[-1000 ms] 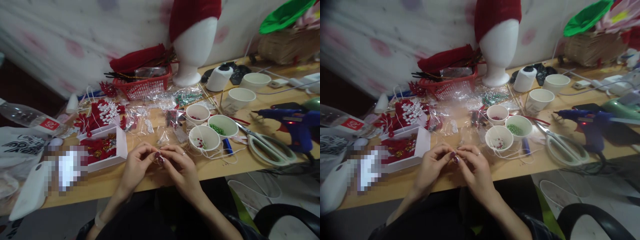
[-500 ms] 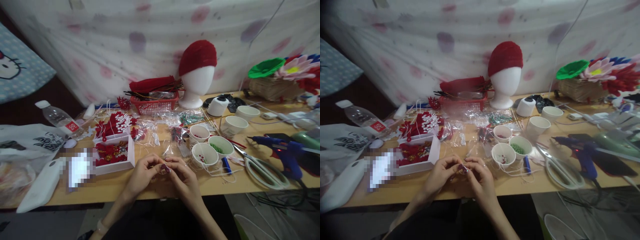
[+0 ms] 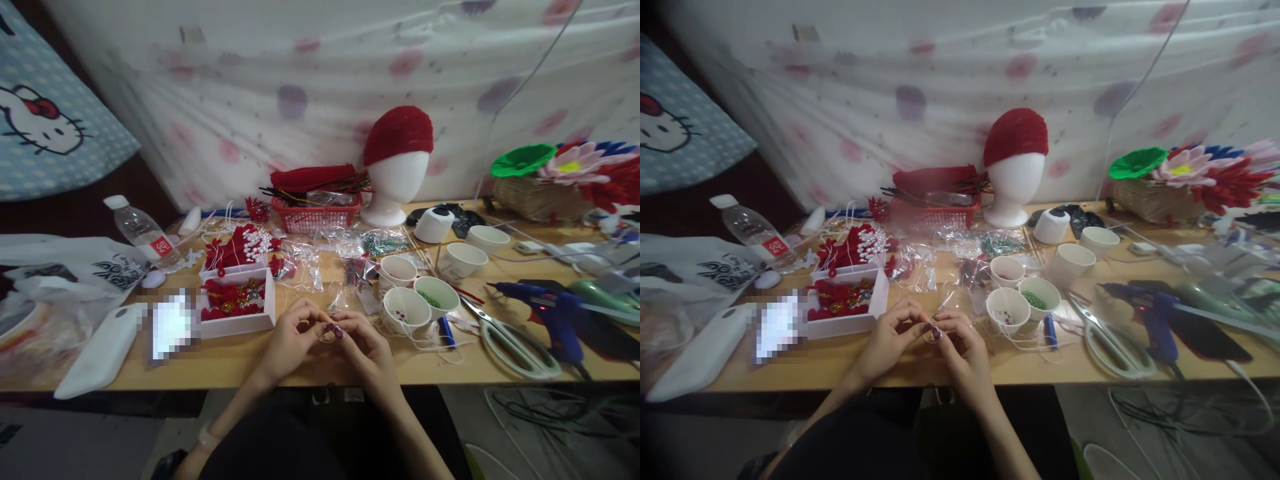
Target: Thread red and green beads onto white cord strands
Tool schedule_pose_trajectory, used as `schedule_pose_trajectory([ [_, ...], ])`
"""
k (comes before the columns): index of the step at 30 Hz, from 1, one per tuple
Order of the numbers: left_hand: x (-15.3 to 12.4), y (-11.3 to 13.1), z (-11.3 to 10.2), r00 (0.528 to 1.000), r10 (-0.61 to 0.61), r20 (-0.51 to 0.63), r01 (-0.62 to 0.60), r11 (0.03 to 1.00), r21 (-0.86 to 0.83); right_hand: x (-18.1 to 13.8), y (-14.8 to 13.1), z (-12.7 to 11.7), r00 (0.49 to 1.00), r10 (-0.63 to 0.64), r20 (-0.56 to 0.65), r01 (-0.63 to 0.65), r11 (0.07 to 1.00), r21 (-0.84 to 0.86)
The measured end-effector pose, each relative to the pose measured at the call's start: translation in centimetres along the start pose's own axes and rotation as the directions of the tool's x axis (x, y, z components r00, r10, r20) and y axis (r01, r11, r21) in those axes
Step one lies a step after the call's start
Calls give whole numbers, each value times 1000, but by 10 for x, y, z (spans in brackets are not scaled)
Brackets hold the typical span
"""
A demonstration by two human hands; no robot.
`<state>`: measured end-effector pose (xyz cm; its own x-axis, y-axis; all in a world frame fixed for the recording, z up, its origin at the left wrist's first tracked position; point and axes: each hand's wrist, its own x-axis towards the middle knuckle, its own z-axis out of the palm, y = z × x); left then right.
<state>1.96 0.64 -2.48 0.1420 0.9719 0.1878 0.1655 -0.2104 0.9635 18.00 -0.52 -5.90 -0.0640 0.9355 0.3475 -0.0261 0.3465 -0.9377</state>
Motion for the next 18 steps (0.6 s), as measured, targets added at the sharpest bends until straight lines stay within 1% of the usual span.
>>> schedule_pose_trajectory([
  [2,-1,-1,1,1000,3,6,-3,1000,-23,1,1,1,1000,-4,-10,4,1000,-1],
  [5,-1,-1,1,999,-38,-38,31,985,-168,1,1,2,1000,-14,-6,14,1000,-20],
  [7,0,3,-3,995,-65,-71,44,964,-263,1,0,3,1000,-19,10,20,999,-39],
  [8,1,8,-7,993,-65,-95,32,949,-314,0,-1,4,1000,-19,22,20,999,-47],
  [9,2,14,-11,990,-50,-133,-3,929,-370,0,-2,4,999,-16,33,18,998,-53],
  [10,4,22,-16,981,-28,-194,-61,897,-437,0,-4,4,999,-12,44,14,998,-56],
  [11,5,30,-21,959,2,-282,-147,856,-496,0,-5,3,999,-5,51,8,998,-56],
  [12,7,37,-27,923,35,-383,-247,817,-521,0,-7,3,998,4,59,-1,999,-52],
  [13,9,44,-32,870,70,-487,-348,788,-509,1,-8,2,998,17,66,-14,999,-41],
  [15,13,54,-40,742,144,-655,-501,769,-398,4,-9,1,995,50,86,-50,999,0],
  [16,15,56,-42,678,178,-714,-550,766,-332,6,-10,1,993,69,101,-72,997,29],
  [18,18,57,-46,576,218,-788,-607,759,-234,9,-9,-1,986,106,130,-118,989,92],
])
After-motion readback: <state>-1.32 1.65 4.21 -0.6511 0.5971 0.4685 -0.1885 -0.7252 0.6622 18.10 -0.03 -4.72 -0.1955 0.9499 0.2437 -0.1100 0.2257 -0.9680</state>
